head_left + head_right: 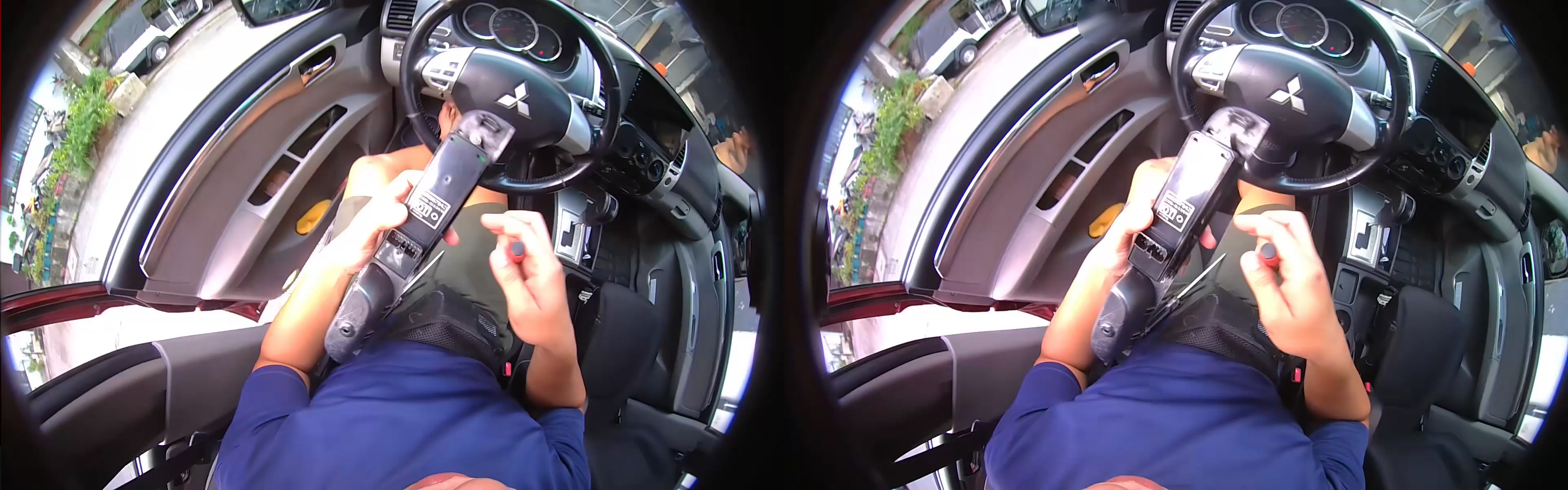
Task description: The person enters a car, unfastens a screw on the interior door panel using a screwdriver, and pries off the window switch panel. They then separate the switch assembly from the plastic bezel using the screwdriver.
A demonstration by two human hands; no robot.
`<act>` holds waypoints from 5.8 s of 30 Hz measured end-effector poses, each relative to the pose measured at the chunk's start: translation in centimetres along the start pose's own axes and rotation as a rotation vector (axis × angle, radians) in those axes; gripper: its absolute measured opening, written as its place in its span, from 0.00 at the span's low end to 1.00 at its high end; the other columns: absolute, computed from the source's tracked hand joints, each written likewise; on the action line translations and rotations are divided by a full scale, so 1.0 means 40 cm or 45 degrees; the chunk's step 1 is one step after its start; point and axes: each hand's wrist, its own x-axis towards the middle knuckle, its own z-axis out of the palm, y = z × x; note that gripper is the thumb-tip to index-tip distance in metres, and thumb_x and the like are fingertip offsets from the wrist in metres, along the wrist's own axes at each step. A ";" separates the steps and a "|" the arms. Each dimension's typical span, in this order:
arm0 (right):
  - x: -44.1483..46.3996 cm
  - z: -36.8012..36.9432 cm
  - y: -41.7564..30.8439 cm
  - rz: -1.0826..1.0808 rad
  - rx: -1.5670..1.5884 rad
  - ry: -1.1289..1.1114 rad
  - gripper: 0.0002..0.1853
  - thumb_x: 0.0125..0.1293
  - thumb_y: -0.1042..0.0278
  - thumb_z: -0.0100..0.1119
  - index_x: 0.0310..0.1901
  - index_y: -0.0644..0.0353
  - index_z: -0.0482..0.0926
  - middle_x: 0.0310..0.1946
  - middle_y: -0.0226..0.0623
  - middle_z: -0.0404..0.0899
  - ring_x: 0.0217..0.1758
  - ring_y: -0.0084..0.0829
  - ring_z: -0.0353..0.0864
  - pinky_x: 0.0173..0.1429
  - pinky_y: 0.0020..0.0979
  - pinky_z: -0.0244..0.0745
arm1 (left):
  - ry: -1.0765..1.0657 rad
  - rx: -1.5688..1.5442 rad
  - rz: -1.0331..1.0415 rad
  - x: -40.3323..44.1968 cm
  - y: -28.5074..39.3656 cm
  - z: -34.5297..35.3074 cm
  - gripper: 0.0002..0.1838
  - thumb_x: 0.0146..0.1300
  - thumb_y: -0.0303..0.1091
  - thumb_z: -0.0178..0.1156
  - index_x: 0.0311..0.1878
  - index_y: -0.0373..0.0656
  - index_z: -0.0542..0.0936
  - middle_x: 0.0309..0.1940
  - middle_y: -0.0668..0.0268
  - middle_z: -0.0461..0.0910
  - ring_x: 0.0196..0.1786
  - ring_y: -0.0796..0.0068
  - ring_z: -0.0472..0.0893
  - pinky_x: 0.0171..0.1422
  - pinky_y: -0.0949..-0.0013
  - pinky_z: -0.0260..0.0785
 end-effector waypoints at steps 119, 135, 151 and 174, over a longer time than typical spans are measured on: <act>0.062 0.115 -0.050 -0.894 -0.172 0.205 0.09 0.65 0.79 0.76 0.47 0.67 0.91 0.43 0.44 0.82 0.31 0.30 0.84 0.36 0.26 0.80 | 0.342 0.593 0.638 -0.146 0.190 0.105 0.24 0.45 0.22 0.55 0.51 0.39 0.72 0.37 0.63 0.70 0.42 0.71 0.68 0.53 0.66 0.63; 0.070 0.019 -0.052 -0.629 -0.549 0.249 0.13 0.60 0.77 0.73 0.46 0.62 0.82 0.38 0.37 0.81 0.41 0.41 0.85 0.49 0.39 0.80 | 0.307 0.770 0.496 -0.079 0.193 0.141 0.25 0.54 0.28 0.68 0.56 0.38 0.71 0.36 0.62 0.72 0.44 0.69 0.73 0.58 0.63 0.69; 0.071 0.047 0.069 -0.872 -0.013 0.665 0.12 0.62 0.79 0.76 0.45 0.59 0.86 0.39 0.34 0.85 0.41 0.35 0.87 0.43 0.35 0.82 | 0.065 0.704 0.114 0.081 0.139 0.190 0.37 0.55 0.42 0.87 0.60 0.39 0.76 0.41 0.67 0.79 0.45 0.79 0.76 0.53 0.75 0.69; -0.148 -0.315 0.009 -0.511 0.331 0.642 0.11 0.82 0.69 0.54 0.46 0.64 0.84 0.39 0.37 0.83 0.33 0.24 0.76 0.37 0.25 0.72 | 0.665 0.066 0.344 -0.026 0.010 -0.133 0.55 0.69 0.84 0.47 0.77 0.40 0.69 0.46 0.59 0.79 0.42 0.61 0.81 0.50 0.56 0.79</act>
